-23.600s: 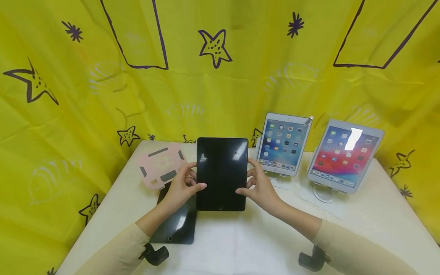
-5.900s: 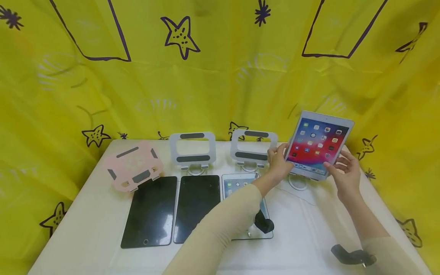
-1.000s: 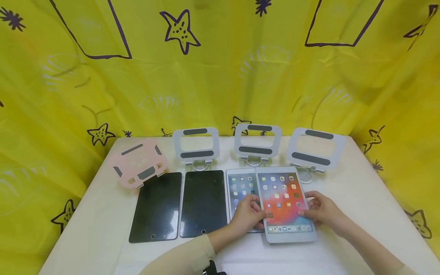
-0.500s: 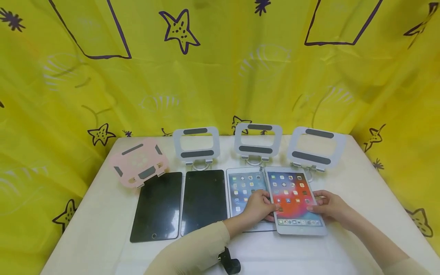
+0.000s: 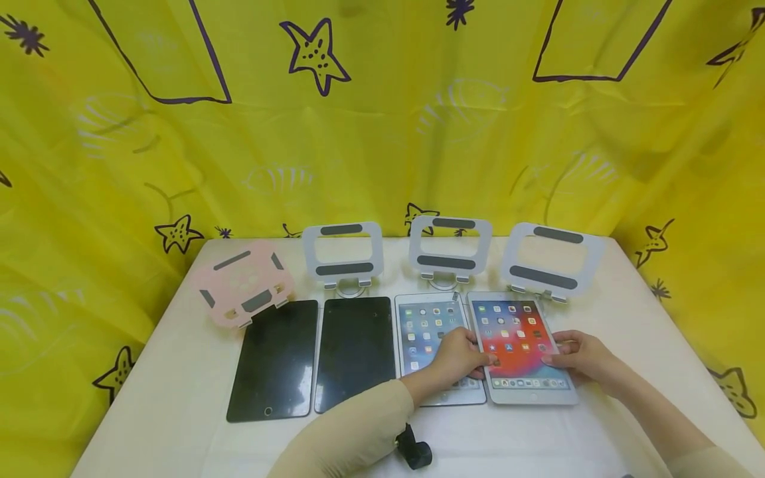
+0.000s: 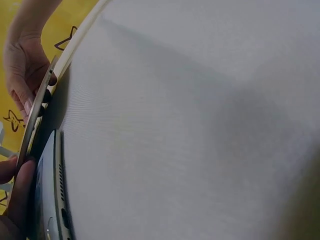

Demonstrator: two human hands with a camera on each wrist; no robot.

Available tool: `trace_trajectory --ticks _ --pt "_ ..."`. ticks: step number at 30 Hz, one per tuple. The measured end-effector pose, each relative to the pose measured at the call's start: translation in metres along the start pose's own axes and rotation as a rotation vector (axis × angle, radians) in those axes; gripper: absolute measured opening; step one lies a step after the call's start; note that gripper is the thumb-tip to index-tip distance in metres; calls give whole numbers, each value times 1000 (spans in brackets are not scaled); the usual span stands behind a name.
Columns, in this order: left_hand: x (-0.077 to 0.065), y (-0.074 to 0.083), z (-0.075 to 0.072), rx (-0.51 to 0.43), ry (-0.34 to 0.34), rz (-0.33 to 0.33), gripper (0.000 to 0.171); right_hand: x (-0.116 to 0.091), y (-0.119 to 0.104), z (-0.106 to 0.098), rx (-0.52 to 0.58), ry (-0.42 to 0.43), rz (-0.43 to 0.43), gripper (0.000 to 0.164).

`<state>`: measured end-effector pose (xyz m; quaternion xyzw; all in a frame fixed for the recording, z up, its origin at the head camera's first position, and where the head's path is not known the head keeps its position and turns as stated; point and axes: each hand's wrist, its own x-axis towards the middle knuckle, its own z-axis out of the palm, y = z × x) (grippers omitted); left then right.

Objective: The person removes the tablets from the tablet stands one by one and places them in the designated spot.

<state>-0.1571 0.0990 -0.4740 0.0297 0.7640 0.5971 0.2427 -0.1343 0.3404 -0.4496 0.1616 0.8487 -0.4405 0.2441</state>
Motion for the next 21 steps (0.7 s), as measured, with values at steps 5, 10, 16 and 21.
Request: trace_trajectory --ticks 5,10,16,21 --pt "0 4 -1 96 -57 28 26 0 1 0 -24 23 -10 79" --pt "-1 4 -1 134 -56 43 26 -1 1 2 -78 61 -43 78" --pt "-7 2 -2 198 -26 95 42 -2 0 6 -181 119 -65 75" --pt "-11 6 -13 323 -24 190 34 -9 -7 10 -266 203 -126 64"
